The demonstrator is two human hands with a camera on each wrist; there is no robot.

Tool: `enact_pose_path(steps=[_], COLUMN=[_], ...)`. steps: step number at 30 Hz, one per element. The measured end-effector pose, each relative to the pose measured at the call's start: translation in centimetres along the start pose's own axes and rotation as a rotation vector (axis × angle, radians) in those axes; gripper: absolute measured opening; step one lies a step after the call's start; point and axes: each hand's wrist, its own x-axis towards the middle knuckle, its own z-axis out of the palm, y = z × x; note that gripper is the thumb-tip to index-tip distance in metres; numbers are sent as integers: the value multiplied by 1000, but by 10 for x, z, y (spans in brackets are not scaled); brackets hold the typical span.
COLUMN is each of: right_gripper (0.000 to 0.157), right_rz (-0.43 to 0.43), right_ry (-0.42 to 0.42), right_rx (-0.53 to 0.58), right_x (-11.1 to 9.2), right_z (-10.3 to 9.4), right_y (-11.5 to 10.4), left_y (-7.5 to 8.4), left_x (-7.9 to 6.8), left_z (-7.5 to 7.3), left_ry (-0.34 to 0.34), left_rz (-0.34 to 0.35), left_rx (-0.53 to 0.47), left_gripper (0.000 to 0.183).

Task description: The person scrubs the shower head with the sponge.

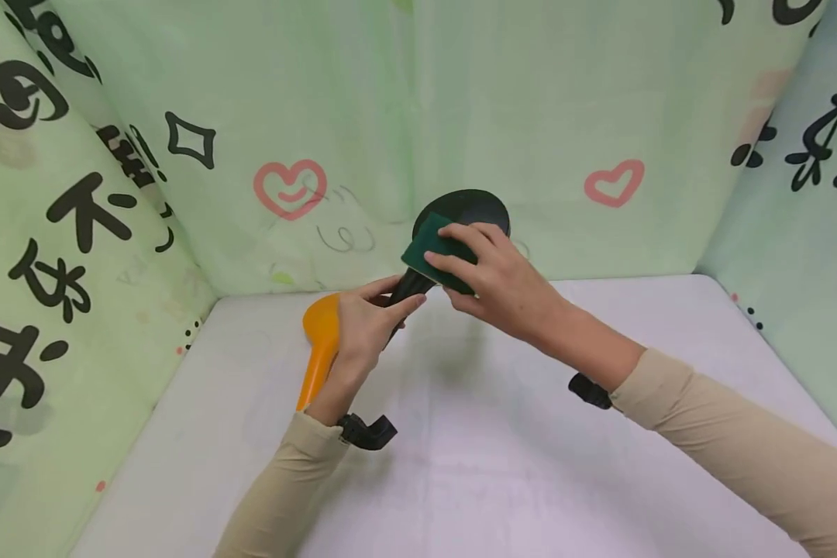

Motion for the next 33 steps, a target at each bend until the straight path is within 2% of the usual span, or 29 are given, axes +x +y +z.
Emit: enact_pose_path(steps=[2, 5, 7, 10, 13, 17, 20, 24, 27, 30, 33], right_gripper=[58, 62, 64, 66, 65, 59, 57, 57, 58, 60, 62], right_rz=[-56, -79, -70, -8, 14, -88, -167, -209, -150, -26, 44], right_ry=[-17, 5, 41, 94, 108, 53, 21, 37, 62, 101, 146], right_rx=[-36, -107, -150, -185, -175, -143, -157, -206, -211, -190, -154], right_x=[0, -3, -6, -11, -13, -9, -5, -2, 0, -1, -3], right_z=[2, -2, -8, -15, -12, 9, 25, 24, 9, -6, -8], right_y=[-5, 2, 14, 29, 32, 13, 0, 4, 20, 35, 38], left_y=[0, 1, 2, 2, 1, 2, 4, 7, 8, 11, 13], left_x=[0, -1, 0, 0, 0, 1, 1, 1, 2, 1, 0], left_z=[1, 0, -2, -3, -1, 5, 9, 11, 10, 8, 9], left_ry=[-31, -58, -63, -66, -79, -107, -138, -170, -168, -155, -139], left_rz=[-11, -66, -112, -185, -232, -231, -218, -251, -277, -300, -325], left_rx=[-27, -90, -135, -189, -213, -233, -255, -278, -285, -278, -284], left_gripper=[36, 35, 33, 32, 32, 33, 34, 35, 36, 35, 35])
